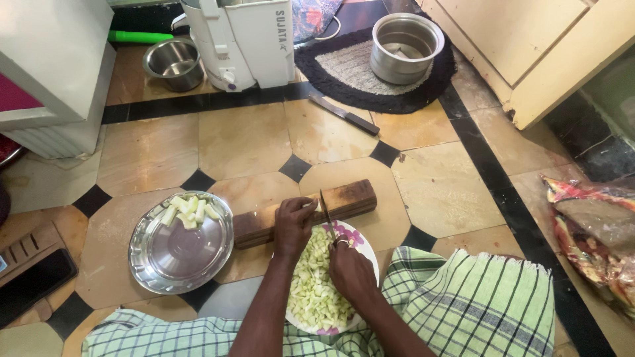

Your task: The person chops a vegetable into small pieces using a knife on a wooden block and places them onto a plate.

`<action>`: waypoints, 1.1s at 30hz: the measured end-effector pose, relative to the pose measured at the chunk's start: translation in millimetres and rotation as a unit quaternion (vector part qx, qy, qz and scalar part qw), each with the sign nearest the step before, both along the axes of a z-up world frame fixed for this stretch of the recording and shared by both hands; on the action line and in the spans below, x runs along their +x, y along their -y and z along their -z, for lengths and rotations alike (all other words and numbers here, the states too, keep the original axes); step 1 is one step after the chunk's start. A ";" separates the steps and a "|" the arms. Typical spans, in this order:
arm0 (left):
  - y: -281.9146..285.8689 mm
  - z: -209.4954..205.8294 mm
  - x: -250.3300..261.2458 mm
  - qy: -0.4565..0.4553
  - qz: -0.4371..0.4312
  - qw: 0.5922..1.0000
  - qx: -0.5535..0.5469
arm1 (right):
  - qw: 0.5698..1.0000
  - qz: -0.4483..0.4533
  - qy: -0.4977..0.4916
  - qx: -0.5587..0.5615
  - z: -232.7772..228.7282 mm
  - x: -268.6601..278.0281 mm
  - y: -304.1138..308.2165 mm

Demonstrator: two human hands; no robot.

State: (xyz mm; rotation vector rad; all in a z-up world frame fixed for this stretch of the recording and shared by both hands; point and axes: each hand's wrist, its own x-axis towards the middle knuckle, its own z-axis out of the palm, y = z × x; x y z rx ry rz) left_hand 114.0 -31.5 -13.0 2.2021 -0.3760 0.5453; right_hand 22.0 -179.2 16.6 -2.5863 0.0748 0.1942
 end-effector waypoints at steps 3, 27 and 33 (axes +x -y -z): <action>0.3 1.0 0.4 0.003 -0.003 1.000 0.005 | 1.000 -0.011 0.025 -0.007 -5.2 -4.2 -2.8; -1.5 7.3 3.6 0.002 0.003 1.000 -0.014 | 1.000 0.009 0.013 0.023 14.0 7.3 -3.5; -3.4 9.7 4.7 -0.015 0.009 1.000 0.001 | 1.000 -0.007 0.025 -0.003 3.1 -1.9 -7.4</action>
